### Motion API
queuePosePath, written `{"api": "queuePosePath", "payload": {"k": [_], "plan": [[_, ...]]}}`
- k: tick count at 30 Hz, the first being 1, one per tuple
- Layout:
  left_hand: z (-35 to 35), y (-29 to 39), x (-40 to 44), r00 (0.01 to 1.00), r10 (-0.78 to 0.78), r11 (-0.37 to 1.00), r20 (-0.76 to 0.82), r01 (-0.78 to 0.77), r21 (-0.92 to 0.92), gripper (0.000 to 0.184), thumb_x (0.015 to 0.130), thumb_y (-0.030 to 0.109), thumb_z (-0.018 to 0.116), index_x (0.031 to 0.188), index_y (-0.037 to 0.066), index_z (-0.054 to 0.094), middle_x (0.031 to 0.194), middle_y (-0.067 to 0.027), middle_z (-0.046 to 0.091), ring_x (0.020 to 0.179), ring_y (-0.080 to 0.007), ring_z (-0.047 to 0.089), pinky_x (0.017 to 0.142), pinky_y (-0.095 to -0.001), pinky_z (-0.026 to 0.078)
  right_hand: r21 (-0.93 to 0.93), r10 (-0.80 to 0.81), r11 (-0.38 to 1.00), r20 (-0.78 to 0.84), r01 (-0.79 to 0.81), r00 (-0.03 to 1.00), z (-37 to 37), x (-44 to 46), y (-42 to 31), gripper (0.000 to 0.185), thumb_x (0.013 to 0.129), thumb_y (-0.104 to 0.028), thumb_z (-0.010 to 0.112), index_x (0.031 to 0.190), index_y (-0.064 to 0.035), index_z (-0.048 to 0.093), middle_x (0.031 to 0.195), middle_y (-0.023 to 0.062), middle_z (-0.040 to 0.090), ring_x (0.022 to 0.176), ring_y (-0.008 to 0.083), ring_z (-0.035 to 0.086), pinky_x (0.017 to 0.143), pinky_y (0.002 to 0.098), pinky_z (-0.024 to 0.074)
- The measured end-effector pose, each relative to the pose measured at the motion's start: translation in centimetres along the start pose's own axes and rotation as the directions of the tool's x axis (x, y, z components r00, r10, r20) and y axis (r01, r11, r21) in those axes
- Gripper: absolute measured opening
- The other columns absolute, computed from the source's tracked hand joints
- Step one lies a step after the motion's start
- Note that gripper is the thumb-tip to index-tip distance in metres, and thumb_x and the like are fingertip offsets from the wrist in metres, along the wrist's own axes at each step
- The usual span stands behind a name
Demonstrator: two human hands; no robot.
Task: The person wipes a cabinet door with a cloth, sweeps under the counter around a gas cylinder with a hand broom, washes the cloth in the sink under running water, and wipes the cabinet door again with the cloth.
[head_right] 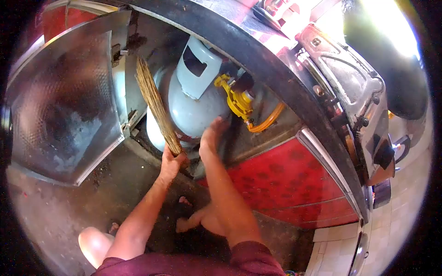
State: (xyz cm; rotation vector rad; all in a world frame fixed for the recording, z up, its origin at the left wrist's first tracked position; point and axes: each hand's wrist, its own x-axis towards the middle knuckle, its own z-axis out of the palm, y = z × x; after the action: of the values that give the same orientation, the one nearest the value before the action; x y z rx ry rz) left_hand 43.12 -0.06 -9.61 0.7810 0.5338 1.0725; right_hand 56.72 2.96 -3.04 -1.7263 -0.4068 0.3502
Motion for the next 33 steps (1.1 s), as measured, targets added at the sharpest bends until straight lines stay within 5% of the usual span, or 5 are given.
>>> {"api": "queuePosePath", "payload": {"k": [11,17,23,27,33], "plan": [[-2.2,1.3,-0.8,1.000,-0.023,1.000,0.019,0.022,0.016,0.042,0.074,-0.009,0.054,0.111,0.007,0.042,0.078,-0.0029,0.051,0.055,-0.0133,0.049,0.048,-0.0268,0.042,0.032,-0.073,0.997,0.249,0.067,0.966,-2.6,-1.4,0.6,0.071,0.098,-0.048,0.032,0.148,-0.0036,0.010,0.153,0.0158,0.014,0.141,0.0273,0.016,0.114,0.0383,0.0144],[-7.0,-3.7,-9.8,0.964,-0.015,0.977,-0.266,0.071,0.201,0.032,0.081,0.004,0.060,0.109,0.006,0.044,0.091,-0.0069,0.055,0.078,-0.0164,0.056,0.064,-0.0305,0.047,-0.220,0.081,0.932,0.902,0.289,0.424,-3.9,-13.3,7.9,0.053,0.094,-0.042,0.044,0.122,0.0030,0.049,0.121,0.0166,0.056,0.114,0.0265,0.050,0.096,0.0379,0.0375],[-10.4,-10.4,-22.9,0.917,-0.167,0.884,-0.361,0.302,0.357,0.056,0.087,0.026,0.064,0.128,0.000,0.036,0.108,-0.0140,0.058,0.096,-0.0209,0.058,0.080,-0.0347,0.048,-0.573,0.447,0.791,0.779,0.213,0.440,-7.6,-21.3,19.7,0.054,0.086,-0.036,0.058,0.123,0.0011,0.047,0.101,0.0195,0.059,0.094,0.0297,0.060,0.077,0.0405,0.0495],[-13.4,-9.9,-25.1,0.804,-0.487,0.762,-0.343,0.582,0.284,0.065,0.085,0.028,0.065,0.135,0.001,0.034,0.105,-0.0150,0.060,0.088,-0.0193,0.061,0.073,-0.0324,0.049,-0.622,0.409,0.775,0.358,-0.112,0.839,-9.3,-20.8,26.2,0.042,0.088,-0.030,0.056,0.116,-0.0005,0.048,0.087,0.0140,0.059,0.064,0.0255,0.062,0.051,0.0352,0.0515],[-16.9,-10.4,-23.3,0.769,-0.450,0.805,-0.454,0.570,0.166,0.055,0.083,0.024,0.067,0.127,0.000,0.045,0.092,-0.0120,0.063,0.071,-0.0157,0.061,0.062,-0.0281,0.049,-0.505,0.718,0.691,0.402,-0.516,0.569,-4.6,-14.8,24.1,0.022,0.090,-0.022,0.054,0.105,-0.0048,0.053,0.071,0.0052,0.055,0.048,0.0170,0.053,0.043,0.0321,0.0478]]}}
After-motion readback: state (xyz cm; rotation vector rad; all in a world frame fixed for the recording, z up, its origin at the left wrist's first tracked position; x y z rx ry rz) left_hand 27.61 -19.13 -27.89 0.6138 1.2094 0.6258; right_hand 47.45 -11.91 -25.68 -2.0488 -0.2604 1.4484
